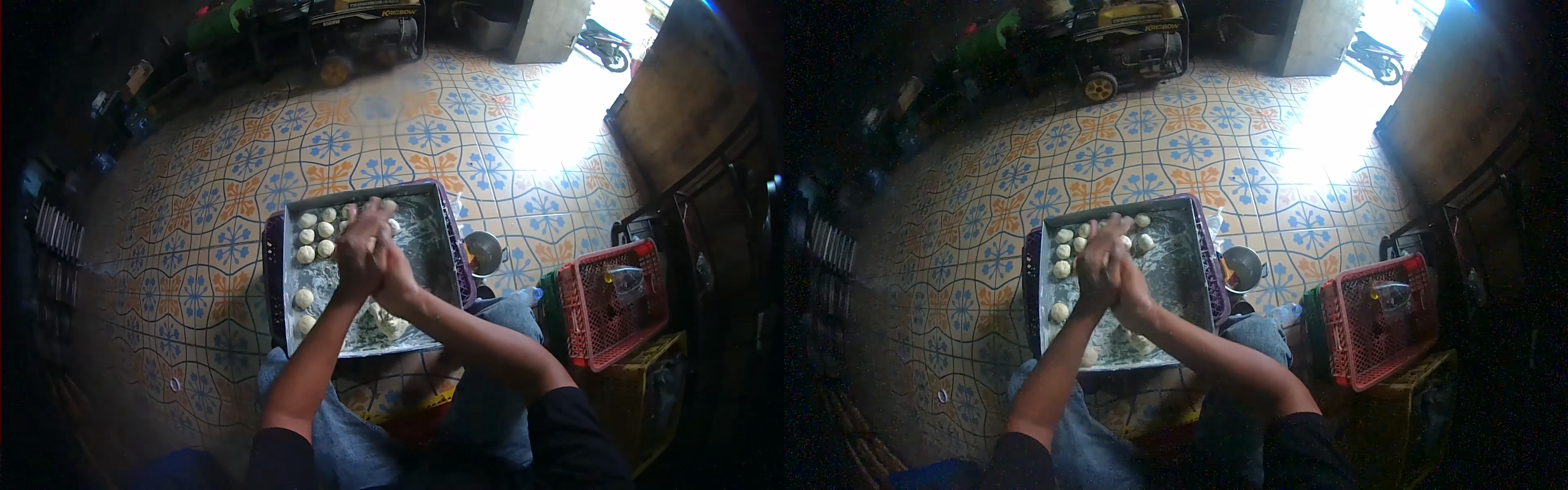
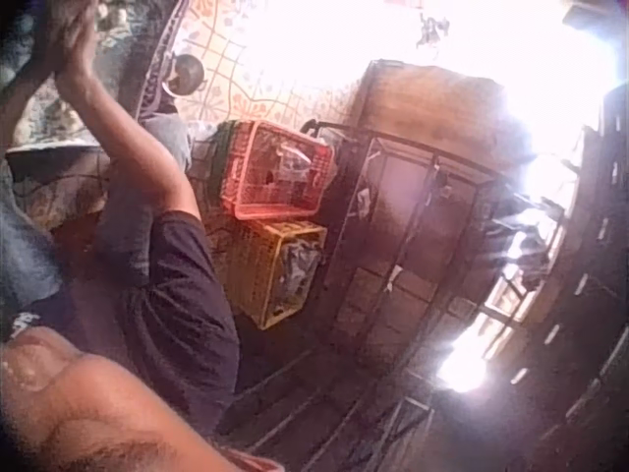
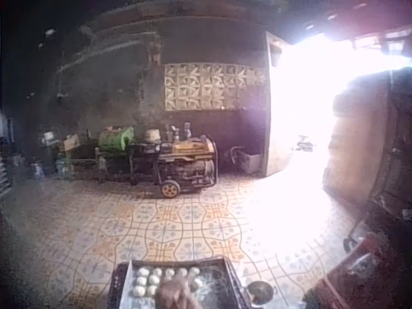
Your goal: The person picks up pieces of dough from a tray and rolls them into balls between their palms before placing them back onto the tray.
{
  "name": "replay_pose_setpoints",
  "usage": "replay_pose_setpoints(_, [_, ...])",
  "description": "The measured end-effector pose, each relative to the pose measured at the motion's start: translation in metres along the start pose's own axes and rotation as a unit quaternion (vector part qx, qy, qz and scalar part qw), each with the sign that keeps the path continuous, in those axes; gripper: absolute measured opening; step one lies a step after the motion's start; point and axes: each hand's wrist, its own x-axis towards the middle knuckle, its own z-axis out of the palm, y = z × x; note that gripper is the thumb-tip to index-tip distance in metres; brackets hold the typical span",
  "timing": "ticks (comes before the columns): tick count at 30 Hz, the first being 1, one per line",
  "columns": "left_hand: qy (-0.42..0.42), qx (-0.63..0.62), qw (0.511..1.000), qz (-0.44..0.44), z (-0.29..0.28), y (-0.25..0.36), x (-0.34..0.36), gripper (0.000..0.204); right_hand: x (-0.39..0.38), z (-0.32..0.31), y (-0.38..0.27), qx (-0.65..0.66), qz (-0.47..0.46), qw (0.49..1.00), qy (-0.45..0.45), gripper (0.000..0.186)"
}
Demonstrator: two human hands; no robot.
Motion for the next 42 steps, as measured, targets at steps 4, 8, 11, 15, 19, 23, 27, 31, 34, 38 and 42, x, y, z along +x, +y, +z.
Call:
replay_pose_setpoints(4, [-0.047, -0.06, 0.997, 0.029, 0.023, 0.01, -0.023, 0.042, -0.013, 0.008, -0.011, -0.033, -0.015, 0.999, 0.017, 0.066])
replay_pose_setpoints(8, [0.029, 0.068, 0.997, 0.01, 0.009, 0.012, -0.002, 0.049, -0.026, 0.029, -0.019, -0.084, -0.068, 0.993, 0.037, 0.066])
replay_pose_setpoints(11, [0.026, -0.036, 0.999, -0.024, 0.036, 0.035, -0.013, 0.05, -0.004, -0.01, -0.025, -0.179, -0.082, 0.98, 0.021, 0.071])
replay_pose_setpoints(15, [0.026, -0.189, 0.979, -0.069, 0.028, 0.004, -0.011, 0.048, -0.015, 0.018, -0.021, -0.212, -0.137, 0.968, 0.005, 0.068])
replay_pose_setpoints(19, [0.2, -0.618, 0.658, -0.38, 0.038, -0.002, 0.005, 0.05, 0.008, -0.014, -0.016, -0.12, -0.122, 0.983, 0.064, 0.061])
replay_pose_setpoints(23, [0.096, -0.459, 0.831, -0.298, 0.047, -0.009, -0.012, 0.05, 0.019, -0.015, -0.037, 0.049, -0.024, 0.997, 0.048, 0.058])
replay_pose_setpoints(27, [0.067, -0.106, 0.989, -0.084, 0.029, -0.024, -0.017, 0.046, -0.017, 0.004, -0.002, -0.254, -0.132, 0.954, 0.087, 0.063])
replay_pose_setpoints(31, [0.022, -0.176, 0.979, -0.096, 0.07, 0.017, -0.021, 0.048, 0.027, -0.063, -0.047, -0.283, -0.292, 0.913, 0.021, 0.063])
replay_pose_setpoints(34, [0.038, -0.15, 0.979, -0.135, 0.037, -0.014, -0.035, 0.06, -0.017, 0.025, -0.019, -0.375, -0.2, 0.901, 0.088, 0.051])
replay_pose_setpoints(38, [0.03, -0.223, 0.953, -0.202, 0.066, -0.036, -0.061, 0.058, 0.011, -0.01, -0.035, -0.437, -0.293, 0.847, 0.079, 0.045])
replay_pose_setpoints(42, [0.099, -0.76, 0.583, -0.269, 0.057, -0.027, -0.039, 0.064, -0.009, 0.015, -0.052, -0.654, -0.414, 0.618, -0.141, 0.038])
